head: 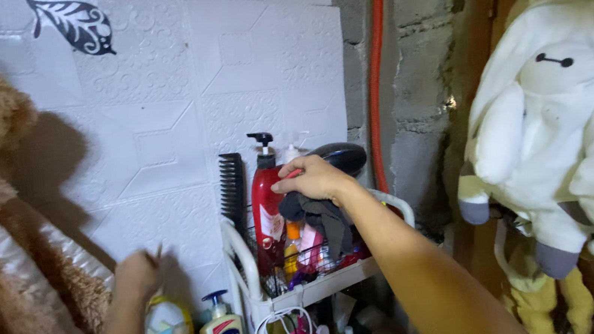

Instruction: The person wipes a white plastic shelf with a dark cloth, then moves a wire basket containing a comb, bottles, and a hairdryer onto the shelf. They rearrange the items inside the basket, including a red bottle, a white bottle, and a purple tube, before placing the hairdryer back in the basket.

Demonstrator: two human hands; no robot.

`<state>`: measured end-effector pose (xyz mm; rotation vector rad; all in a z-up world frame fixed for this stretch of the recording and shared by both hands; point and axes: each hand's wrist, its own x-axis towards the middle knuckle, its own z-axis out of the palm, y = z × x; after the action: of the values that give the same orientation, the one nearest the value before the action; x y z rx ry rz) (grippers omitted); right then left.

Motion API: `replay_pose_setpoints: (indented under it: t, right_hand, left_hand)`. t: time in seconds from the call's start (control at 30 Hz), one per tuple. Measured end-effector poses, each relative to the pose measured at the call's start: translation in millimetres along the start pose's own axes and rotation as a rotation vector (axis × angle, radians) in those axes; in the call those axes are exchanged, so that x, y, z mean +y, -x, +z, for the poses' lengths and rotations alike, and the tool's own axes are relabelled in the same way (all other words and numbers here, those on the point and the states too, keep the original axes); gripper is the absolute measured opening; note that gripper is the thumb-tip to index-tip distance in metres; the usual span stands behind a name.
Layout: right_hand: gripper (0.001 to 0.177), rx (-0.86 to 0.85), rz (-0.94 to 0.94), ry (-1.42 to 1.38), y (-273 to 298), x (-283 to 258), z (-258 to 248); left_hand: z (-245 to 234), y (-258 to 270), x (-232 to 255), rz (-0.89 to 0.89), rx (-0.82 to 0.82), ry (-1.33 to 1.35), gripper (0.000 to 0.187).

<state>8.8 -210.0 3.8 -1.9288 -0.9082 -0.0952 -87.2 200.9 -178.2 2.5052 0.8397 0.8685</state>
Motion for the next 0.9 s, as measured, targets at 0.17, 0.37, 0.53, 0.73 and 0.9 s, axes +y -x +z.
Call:
replay_pose_setpoints:
  t: [0.17, 0.37, 0.53, 0.73, 0.9]
  right_hand:
    - [0.036, -0.016, -0.027, -0.014, -2, 19, -9]
    - [0.022, -0.004, -0.025, -0.013, -6, 23, -25]
    - [0.050, 0.132, 0.233, 0.237, -13, 27, -47]
    - [0.032, 0.198, 0.157, 0.221, -22, 64, -76]
    - [0.028, 0.191, 0.182, 0.146, -21, 72, -90]
  left_hand:
    - [27, 19, -8, -0.119, -0.419, -0.209, 0.046]
    - [-5, 15, 48, -0.082, -0.262, -0.238, 0.038]
    - [-40, 14, 153, 0.329, 0.022, 0.166, 0.036]
    - [-48, 45, 262, 0.571, 0.416, 0.385, 0.060]
    - [-21, 42, 278, 0.360, 0.016, 0.313, 0.128]
